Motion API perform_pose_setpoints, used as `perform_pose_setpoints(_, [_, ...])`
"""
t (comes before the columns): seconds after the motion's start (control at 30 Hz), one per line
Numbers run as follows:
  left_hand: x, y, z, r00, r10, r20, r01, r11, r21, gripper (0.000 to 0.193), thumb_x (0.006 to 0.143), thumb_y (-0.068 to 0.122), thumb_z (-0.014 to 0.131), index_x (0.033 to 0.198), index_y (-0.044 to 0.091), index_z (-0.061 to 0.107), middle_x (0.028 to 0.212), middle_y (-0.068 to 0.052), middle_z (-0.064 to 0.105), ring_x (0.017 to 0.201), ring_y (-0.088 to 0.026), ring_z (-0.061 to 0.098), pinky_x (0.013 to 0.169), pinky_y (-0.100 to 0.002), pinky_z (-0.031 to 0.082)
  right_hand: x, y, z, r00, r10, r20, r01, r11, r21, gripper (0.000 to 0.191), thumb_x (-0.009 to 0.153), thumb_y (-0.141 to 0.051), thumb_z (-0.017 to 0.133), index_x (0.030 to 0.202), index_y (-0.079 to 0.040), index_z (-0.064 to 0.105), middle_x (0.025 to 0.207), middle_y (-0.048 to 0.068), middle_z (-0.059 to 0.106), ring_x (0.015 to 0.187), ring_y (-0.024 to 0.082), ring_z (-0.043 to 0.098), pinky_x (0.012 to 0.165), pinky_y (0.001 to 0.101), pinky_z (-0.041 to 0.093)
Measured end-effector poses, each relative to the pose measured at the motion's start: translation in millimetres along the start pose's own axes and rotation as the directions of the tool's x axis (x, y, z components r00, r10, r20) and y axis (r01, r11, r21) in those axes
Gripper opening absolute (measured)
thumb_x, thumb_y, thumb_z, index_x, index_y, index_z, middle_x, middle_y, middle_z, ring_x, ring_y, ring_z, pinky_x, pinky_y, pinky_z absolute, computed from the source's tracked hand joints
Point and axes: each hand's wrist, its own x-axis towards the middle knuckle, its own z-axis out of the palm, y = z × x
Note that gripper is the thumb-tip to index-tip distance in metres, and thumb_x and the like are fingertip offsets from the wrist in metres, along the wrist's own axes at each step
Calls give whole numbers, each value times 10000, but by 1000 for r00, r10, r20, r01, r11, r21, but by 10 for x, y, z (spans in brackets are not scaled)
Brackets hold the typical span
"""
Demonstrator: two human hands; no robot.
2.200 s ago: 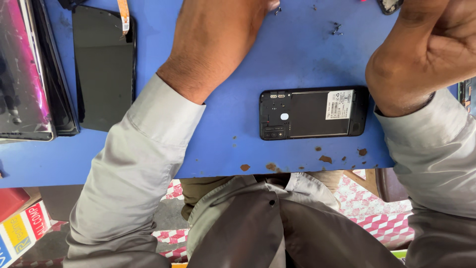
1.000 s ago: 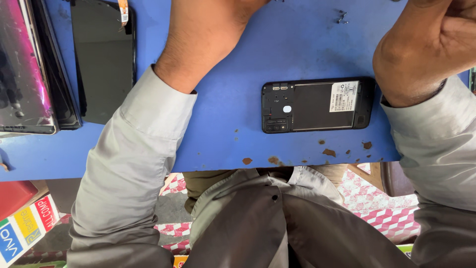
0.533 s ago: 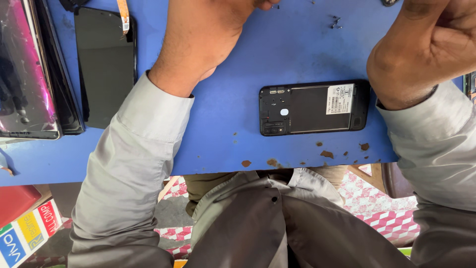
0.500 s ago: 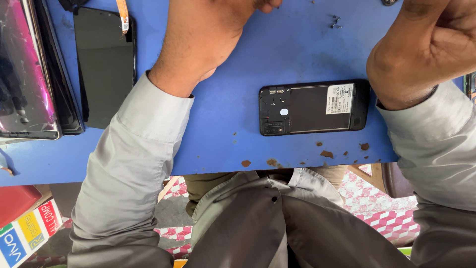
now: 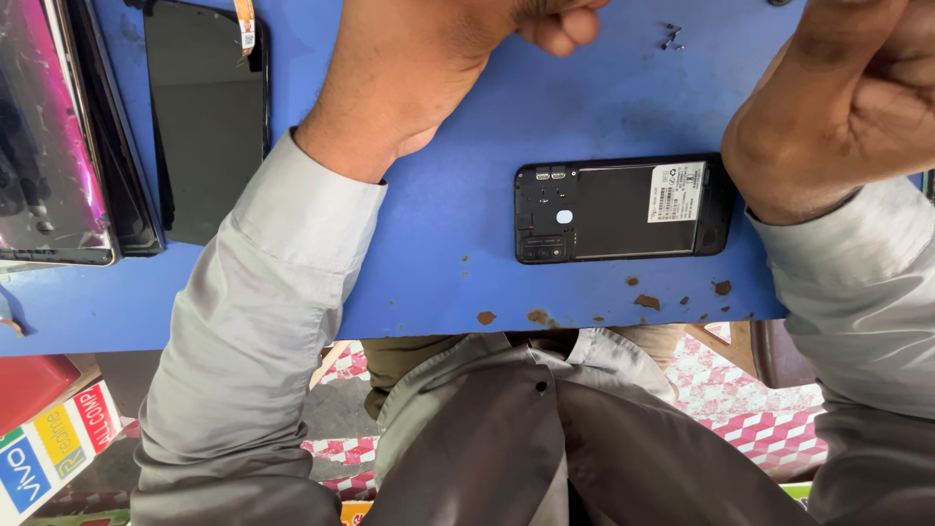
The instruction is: The person repairs a disassembled mobile phone at a blue workbench. They hold the phone chassis, use a green-handled screwdriver to unscrew and tighten small screws on the phone body, handle the battery cover and internal components, and set the phone down before standing up and moving away from the bench.
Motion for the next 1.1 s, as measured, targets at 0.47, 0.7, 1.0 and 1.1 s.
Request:
perform_pose_setpoints(0.47, [-31,-17,-63,997,19,76,-11,994,-110,257,1168,254,665,1194,-1,686,1173,-102,724,1072,-183,685,992,-323,557,-54,203,30,999,8,-50,-5,999,50,554,1254,-187,565,788,113,546,612,127,523,525,178,422,496,287,204])
perform_pose_setpoints(0.7, [-16,44,-17,997,-29,73,41,984,-172,232,1180,241,637,1146,12,651,1060,-61,687,1003,-171,636,941,-306,530,35,22,31,997,6,-72,-18,985,-174,444,1262,-115,606,918,155,682,691,161,566,528,166,437,510,279,225])
perform_pose_setpoints(1.0, [33,191,44,995,46,93,-19,961,-277,197,1098,232,746,1111,54,662,1115,-45,682,1101,-192,704,903,-293,531,175,-333,115,981,-183,67,183,983,9,401,1236,-135,534,997,125,723,939,196,759,696,211,640,639,284,445])
perform_pose_setpoints(1.1, [74,237,87,1000,9,-6,-10,992,-123,205,1051,253,741,1058,54,695,1038,-43,722,991,-158,712,828,-288,549,221,-366,155,978,-207,-2,207,978,-4,389,1222,-127,546,952,117,684,907,194,737,676,211,622,626,289,438])
